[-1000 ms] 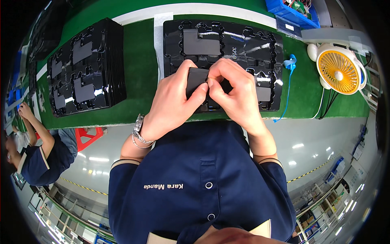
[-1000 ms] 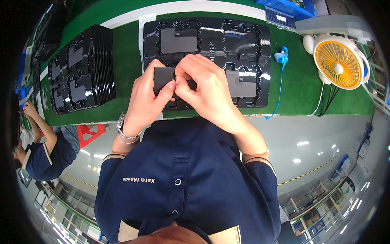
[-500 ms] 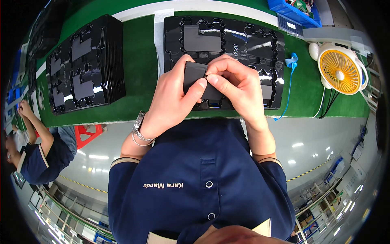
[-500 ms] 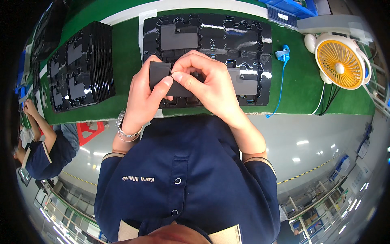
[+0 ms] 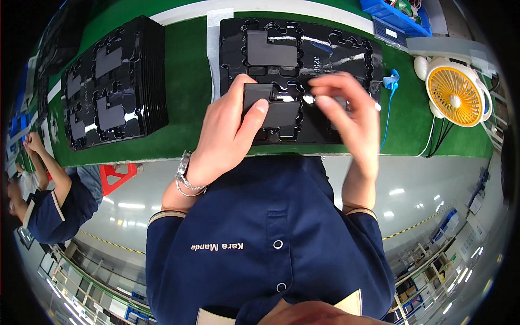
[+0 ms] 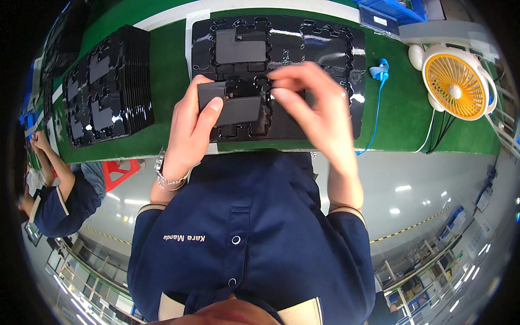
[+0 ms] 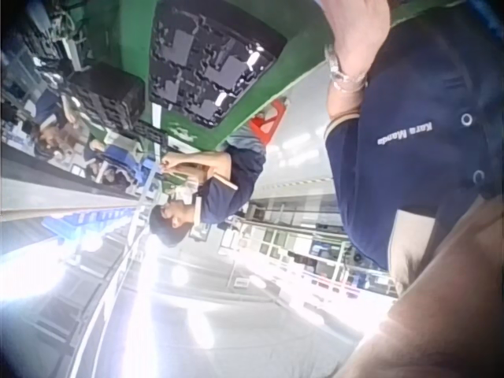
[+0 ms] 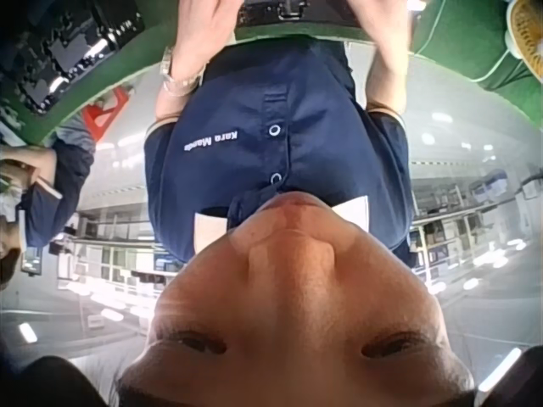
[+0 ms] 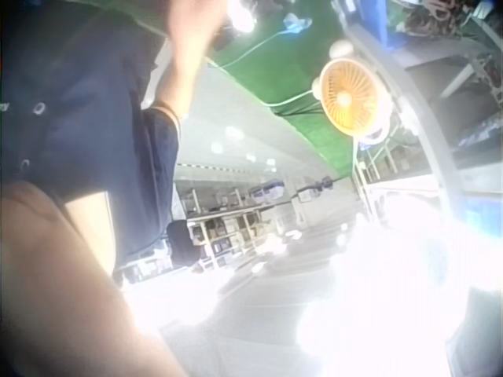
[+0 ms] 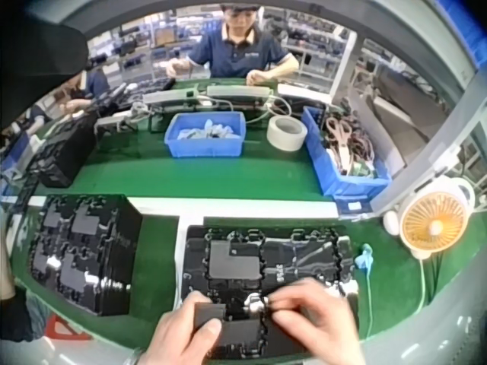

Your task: Manually assembling and inspecting small electronic components on a production line.

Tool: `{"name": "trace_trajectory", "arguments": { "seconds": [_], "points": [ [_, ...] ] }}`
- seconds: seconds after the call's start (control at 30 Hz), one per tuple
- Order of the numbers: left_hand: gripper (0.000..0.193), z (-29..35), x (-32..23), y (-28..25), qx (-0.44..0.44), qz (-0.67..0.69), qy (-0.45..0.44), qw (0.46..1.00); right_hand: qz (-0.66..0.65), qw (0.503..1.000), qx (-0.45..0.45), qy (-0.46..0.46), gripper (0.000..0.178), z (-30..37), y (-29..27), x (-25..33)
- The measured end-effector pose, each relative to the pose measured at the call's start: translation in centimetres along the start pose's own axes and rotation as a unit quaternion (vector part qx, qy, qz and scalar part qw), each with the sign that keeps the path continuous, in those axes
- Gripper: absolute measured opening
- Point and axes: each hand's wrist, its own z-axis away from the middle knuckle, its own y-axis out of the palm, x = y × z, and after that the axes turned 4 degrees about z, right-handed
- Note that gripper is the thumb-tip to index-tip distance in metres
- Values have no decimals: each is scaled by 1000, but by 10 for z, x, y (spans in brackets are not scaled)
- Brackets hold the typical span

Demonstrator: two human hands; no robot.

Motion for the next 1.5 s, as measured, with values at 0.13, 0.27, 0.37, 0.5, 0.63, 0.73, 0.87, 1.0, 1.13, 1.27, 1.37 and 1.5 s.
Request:
{"name": "trace_trajectory", "arguments": {
  "seconds": [0.13,0.27,0.37,0.5,0.63,0.73,0.87,1.0,1.13,1.27,1.37,1.5],
  "points": [
    [24,3,2,-3,-21,-167,58,984,352,936,-21,-9,32,29,-55,-10],
    [32,1,8,-1,-1,-264,105,959,420,907,25,17,40,49,-61,-21],
    [33,-8,12,1,-57,-304,179,934,405,914,6,13,34,48,-65,-24],
    [33,-12,12,1,-88,-233,202,947,252,961,2,111,25,49,-69,-23],
    [37,-7,-6,9,86,55,56,993,46,997,-20,59,19,37,-40,2],
    [30,-5,-9,16,113,103,3,988,10,998,67,7,19,18,-11,6],
    [29,-7,-12,12,54,143,-18,988,-25,998,55,-12,18,9,11,12],
    [37,-6,1,12,48,110,-4,993,-20,998,50,-38,15,2,18,16],
    [45,-7,9,16,27,56,36,997,6,997,50,-55,10,-1,22,14],
    [44,-8,4,14,33,11,35,999,18,998,45,-35,6,-3,21,19],
    [41,-9,2,15,28,0,49,998,33,997,40,-54,6,-4,21,18],
    [39,-9,1,15,29,6,44,999,33,996,29,-78,5,-5,24,13]
  ]
}}
